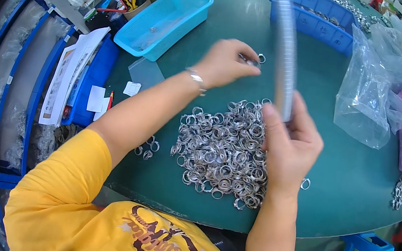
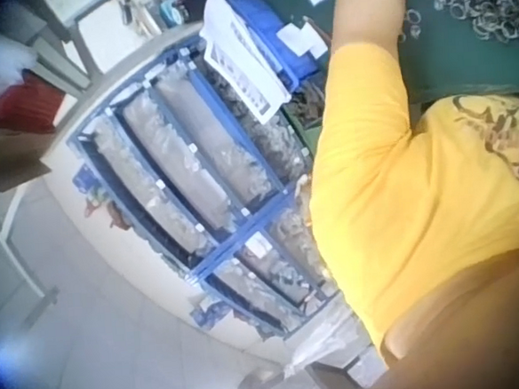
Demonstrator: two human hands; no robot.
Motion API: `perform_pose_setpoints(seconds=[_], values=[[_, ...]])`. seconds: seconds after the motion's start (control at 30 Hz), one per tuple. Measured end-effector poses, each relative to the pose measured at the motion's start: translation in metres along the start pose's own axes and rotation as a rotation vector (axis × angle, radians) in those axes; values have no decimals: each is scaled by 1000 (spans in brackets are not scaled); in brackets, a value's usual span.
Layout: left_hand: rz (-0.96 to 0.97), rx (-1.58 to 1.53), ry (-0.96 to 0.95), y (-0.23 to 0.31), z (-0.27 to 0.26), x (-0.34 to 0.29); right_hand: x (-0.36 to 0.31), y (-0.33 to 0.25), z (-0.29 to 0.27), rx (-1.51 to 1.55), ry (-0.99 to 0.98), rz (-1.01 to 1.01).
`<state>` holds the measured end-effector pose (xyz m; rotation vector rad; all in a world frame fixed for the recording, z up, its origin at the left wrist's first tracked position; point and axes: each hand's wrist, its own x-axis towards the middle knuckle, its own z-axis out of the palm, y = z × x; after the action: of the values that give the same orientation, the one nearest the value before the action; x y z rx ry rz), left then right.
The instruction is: The person empties a bag of metal rings onto a workbench and then places individual rings onto a ring sizer to check their dimensions.
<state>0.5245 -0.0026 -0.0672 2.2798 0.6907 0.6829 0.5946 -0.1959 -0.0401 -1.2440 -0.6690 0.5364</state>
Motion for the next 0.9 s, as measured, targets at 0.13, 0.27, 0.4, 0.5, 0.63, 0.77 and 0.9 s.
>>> perform_pose_setpoints(seconds=[0.13,0.27,0.4,0.5,0.63,0.77,0.9], values=[[11,227,-134,-1,45,27,14,-1,-15,145,197,-37],[19,39,-145,0,42,30,15,-2,-17,194,201,-32],[-41,355,-518,21,-7,4,10,-4,-13,154,168,-32],[-17,253,-615,-2,-18,-30,6,-6,-8,152,109,-25],[-65,146,-439,-4,-24,-63,3,-3,-3,152,85,-26],[-473,-850,-189,2,-40,-100,-2,2,2,66,-41,62],[-444,-1281,-58,-21,-62,-128,-13,6,13,-198,-291,79]])
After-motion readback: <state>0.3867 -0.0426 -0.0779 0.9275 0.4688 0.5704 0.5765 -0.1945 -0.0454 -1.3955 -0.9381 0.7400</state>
